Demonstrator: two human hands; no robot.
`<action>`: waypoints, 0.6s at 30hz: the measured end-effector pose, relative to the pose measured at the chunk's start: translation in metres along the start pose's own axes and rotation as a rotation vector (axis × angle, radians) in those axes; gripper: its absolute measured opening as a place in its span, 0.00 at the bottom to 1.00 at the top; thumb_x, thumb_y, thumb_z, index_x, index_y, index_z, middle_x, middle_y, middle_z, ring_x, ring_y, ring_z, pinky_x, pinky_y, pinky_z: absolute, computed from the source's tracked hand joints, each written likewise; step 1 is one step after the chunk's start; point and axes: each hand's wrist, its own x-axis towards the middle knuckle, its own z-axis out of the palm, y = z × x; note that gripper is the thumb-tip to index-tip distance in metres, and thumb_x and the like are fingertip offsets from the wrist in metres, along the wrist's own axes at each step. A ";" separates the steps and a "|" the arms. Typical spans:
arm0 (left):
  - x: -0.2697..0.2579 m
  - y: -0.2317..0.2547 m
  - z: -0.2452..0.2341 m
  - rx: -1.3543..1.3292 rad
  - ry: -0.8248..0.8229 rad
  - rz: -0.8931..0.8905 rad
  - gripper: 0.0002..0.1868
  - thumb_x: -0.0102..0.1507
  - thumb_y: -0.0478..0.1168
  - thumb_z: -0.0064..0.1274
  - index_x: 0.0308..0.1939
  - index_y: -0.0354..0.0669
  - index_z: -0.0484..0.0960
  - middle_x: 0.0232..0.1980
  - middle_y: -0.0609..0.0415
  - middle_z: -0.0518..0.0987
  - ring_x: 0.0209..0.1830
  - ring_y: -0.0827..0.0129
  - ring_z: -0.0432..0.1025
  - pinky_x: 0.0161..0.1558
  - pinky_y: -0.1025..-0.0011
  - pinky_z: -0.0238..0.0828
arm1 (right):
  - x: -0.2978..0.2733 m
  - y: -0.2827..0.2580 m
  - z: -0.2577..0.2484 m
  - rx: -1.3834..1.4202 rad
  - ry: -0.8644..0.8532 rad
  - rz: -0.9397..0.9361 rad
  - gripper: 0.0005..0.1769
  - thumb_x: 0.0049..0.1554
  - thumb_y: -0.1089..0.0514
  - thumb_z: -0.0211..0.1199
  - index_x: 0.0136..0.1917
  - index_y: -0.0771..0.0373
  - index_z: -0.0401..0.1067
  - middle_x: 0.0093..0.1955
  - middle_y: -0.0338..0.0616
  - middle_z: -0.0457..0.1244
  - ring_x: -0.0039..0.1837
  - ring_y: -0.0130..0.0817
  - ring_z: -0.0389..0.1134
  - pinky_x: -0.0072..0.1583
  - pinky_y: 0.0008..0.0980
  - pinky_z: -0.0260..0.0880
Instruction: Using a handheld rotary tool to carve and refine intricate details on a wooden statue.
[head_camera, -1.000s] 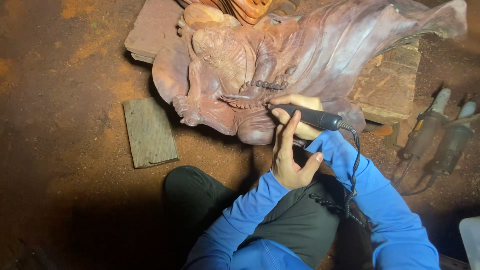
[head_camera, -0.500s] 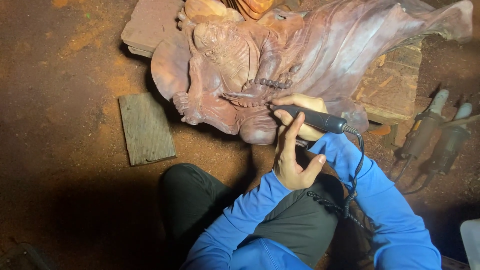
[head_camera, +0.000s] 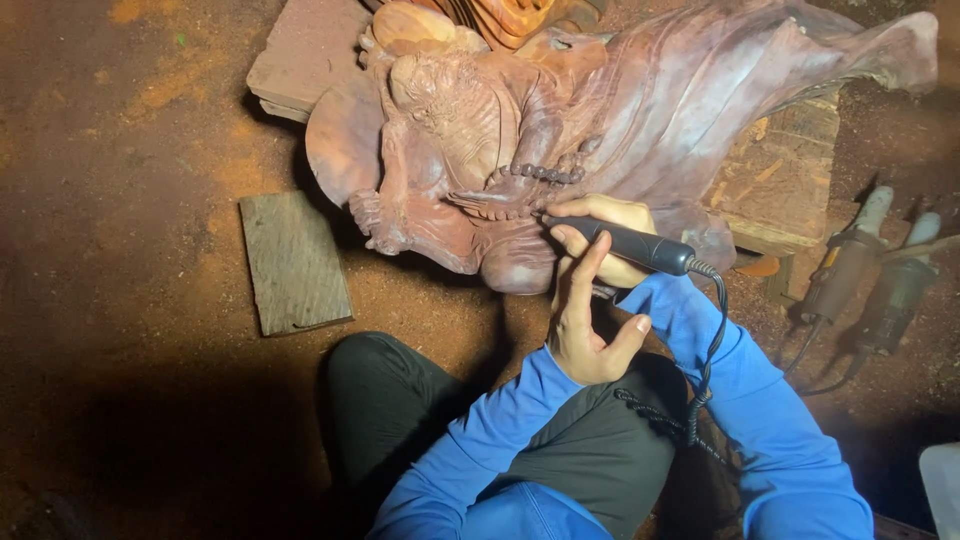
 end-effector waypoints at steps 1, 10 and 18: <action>0.001 0.000 0.000 -0.006 0.004 0.006 0.43 0.54 0.41 0.60 0.73 0.34 0.65 0.64 0.33 0.66 0.65 0.43 0.65 0.69 0.55 0.59 | 0.000 0.000 -0.001 0.004 -0.001 0.009 0.09 0.58 0.63 0.70 0.52 0.69 0.81 0.37 0.49 0.68 0.34 0.35 0.69 0.38 0.30 0.68; 0.002 0.000 -0.001 -0.001 -0.008 0.018 0.44 0.54 0.41 0.60 0.73 0.33 0.65 0.62 0.33 0.66 0.62 0.44 0.66 0.66 0.55 0.61 | -0.001 0.002 0.000 0.006 0.008 -0.009 0.10 0.59 0.62 0.70 0.53 0.69 0.80 0.38 0.50 0.68 0.35 0.37 0.69 0.39 0.32 0.69; -0.012 0.112 -0.060 -0.363 -0.280 -0.237 0.19 0.65 0.45 0.48 0.52 0.33 0.72 0.57 0.41 0.74 0.55 0.54 0.71 0.62 0.61 0.70 | -0.041 -0.016 -0.023 -0.181 0.319 -0.082 0.19 0.59 0.65 0.62 0.62 0.75 0.70 0.49 0.60 0.69 0.45 0.41 0.71 0.49 0.30 0.71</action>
